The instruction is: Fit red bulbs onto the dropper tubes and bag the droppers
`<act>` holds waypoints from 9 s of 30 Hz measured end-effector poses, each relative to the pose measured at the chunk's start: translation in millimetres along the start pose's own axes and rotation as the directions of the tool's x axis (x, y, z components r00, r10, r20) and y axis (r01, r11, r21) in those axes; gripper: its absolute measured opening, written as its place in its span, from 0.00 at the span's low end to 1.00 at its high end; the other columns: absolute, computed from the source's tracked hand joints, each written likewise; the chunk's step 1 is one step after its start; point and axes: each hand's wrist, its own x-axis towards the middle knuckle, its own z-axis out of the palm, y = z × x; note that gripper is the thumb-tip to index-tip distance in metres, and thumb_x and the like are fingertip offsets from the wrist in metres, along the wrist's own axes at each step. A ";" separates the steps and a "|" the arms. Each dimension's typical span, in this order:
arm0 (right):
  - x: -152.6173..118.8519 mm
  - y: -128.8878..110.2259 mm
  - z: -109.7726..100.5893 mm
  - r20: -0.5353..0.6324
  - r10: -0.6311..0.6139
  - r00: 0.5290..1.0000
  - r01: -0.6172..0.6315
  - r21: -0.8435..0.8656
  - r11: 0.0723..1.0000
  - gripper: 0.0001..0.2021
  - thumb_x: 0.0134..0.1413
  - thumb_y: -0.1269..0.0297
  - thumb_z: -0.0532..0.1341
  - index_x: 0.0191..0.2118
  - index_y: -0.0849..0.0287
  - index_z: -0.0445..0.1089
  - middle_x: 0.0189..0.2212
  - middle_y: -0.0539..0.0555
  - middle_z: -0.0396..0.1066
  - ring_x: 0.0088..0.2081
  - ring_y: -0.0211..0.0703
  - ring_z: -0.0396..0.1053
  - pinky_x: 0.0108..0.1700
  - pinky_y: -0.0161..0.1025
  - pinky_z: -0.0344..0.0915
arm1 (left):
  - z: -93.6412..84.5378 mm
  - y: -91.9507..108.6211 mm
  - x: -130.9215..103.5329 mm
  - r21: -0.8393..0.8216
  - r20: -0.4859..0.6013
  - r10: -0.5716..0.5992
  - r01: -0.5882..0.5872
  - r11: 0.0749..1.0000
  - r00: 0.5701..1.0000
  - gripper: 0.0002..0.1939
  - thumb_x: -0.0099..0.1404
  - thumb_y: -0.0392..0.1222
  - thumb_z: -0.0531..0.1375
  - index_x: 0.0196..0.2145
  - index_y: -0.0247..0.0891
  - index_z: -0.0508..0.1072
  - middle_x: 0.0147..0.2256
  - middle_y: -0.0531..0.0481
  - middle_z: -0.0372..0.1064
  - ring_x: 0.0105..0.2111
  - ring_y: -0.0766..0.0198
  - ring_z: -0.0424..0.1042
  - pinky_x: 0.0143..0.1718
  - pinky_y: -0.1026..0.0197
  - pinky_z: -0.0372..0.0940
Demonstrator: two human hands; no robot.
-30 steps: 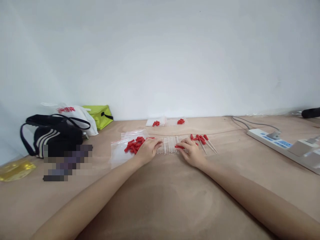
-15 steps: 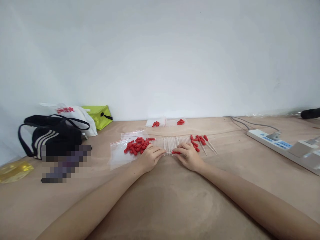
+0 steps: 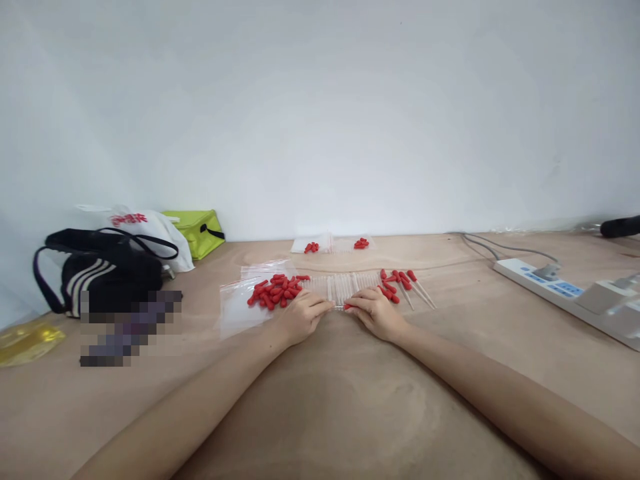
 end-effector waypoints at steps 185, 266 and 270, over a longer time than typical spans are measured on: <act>-2.6 12.5 -9.4 -0.005 0.034 0.999 -0.034 0.015 0.999 0.06 0.51 0.72 0.51 0.34 0.57 0.62 0.30 0.53 0.65 0.33 0.40 0.63 0.34 0.37 0.61 | -5.7 0.0 -1.6 0.114 -0.128 -0.259 0.274 0.955 0.957 0.07 0.63 0.36 0.51 0.31 0.39 0.69 0.31 0.52 0.72 0.32 0.64 0.67 0.41 0.56 0.47; 5.1 -3.9 -13.0 0.025 -0.075 0.997 0.078 -0.177 0.981 0.09 0.54 0.62 0.53 0.30 0.56 0.69 0.23 0.49 0.70 0.34 0.40 0.63 0.49 0.50 0.40 | 4.9 12.0 7.8 0.150 -0.059 -0.006 0.015 0.989 0.998 0.16 0.58 0.26 0.46 0.34 0.38 0.71 0.27 0.51 0.72 0.29 0.64 0.69 0.34 0.57 0.51; 4.0 -2.9 -15.0 -0.060 -0.003 0.998 -0.006 -0.155 0.988 0.07 0.53 0.62 0.55 0.32 0.54 0.69 0.27 0.49 0.71 0.35 0.39 0.64 0.49 0.50 0.39 | 4.3 12.4 7.7 0.148 -0.117 -0.081 0.098 0.984 0.990 0.11 0.64 0.35 0.49 0.36 0.39 0.71 0.31 0.51 0.72 0.30 0.66 0.69 0.38 0.57 0.50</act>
